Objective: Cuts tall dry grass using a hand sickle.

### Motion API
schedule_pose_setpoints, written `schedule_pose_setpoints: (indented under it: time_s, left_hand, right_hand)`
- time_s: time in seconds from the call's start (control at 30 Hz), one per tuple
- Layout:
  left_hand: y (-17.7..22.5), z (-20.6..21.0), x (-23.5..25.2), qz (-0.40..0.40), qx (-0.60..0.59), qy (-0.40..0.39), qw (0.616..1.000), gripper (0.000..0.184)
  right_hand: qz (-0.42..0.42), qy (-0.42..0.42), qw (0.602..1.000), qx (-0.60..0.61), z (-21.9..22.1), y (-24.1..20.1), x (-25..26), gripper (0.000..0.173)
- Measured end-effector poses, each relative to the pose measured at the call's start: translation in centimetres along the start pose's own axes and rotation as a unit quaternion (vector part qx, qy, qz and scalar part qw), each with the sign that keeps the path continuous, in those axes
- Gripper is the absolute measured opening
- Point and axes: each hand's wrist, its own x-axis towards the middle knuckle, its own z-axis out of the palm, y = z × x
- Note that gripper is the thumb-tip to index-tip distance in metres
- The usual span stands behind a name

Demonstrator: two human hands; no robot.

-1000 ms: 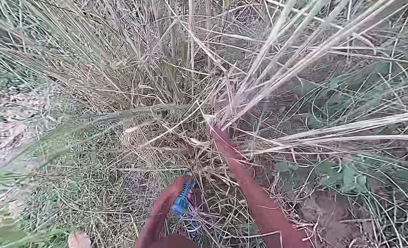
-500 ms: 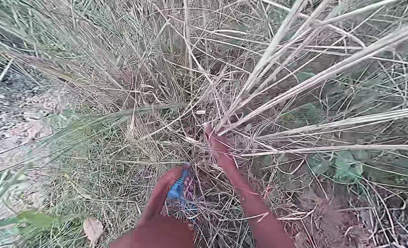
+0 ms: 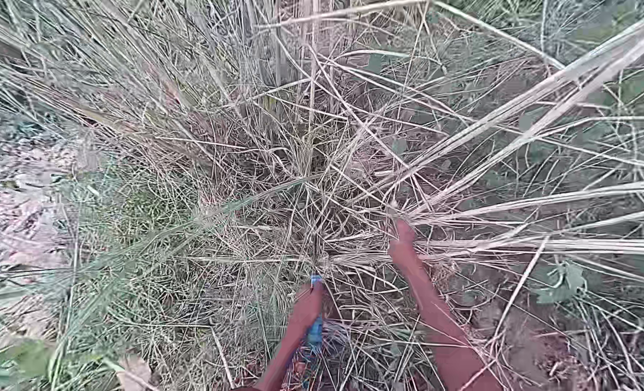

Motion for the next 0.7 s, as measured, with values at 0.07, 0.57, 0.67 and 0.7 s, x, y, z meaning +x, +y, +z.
schedule_pose_setpoints:
  time_s: [0.07, 0.57, 0.67, 0.7]
  left_hand:
    - [-3.3, -1.4, -3.4, -0.002, 0.021, -0.003, 1.0, 0.048]
    - [-9.3, -1.7, -7.8, 0.076, 0.034, 0.046, 0.995, 0.046]
    - [-8.7, -2.5, -8.9, 0.033, 0.067, 0.035, 0.997, 0.044]
    - [-7.2, -2.8, -7.6, 0.03, 0.073, 0.023, 0.997, 0.046]
  right_hand:
    - [0.038, -0.044, 0.996, -0.072, -1.2, 1.2, -0.7, 0.039]
    - [0.023, 0.04, 0.985, 0.166, -1.7, 2.9, -1.0, 0.038]
    - [0.03, 0.029, 0.98, 0.193, -1.5, 2.5, -3.8, 0.046]
    - [0.014, 0.016, 0.98, 0.197, -1.5, 2.6, -3.8, 0.046]
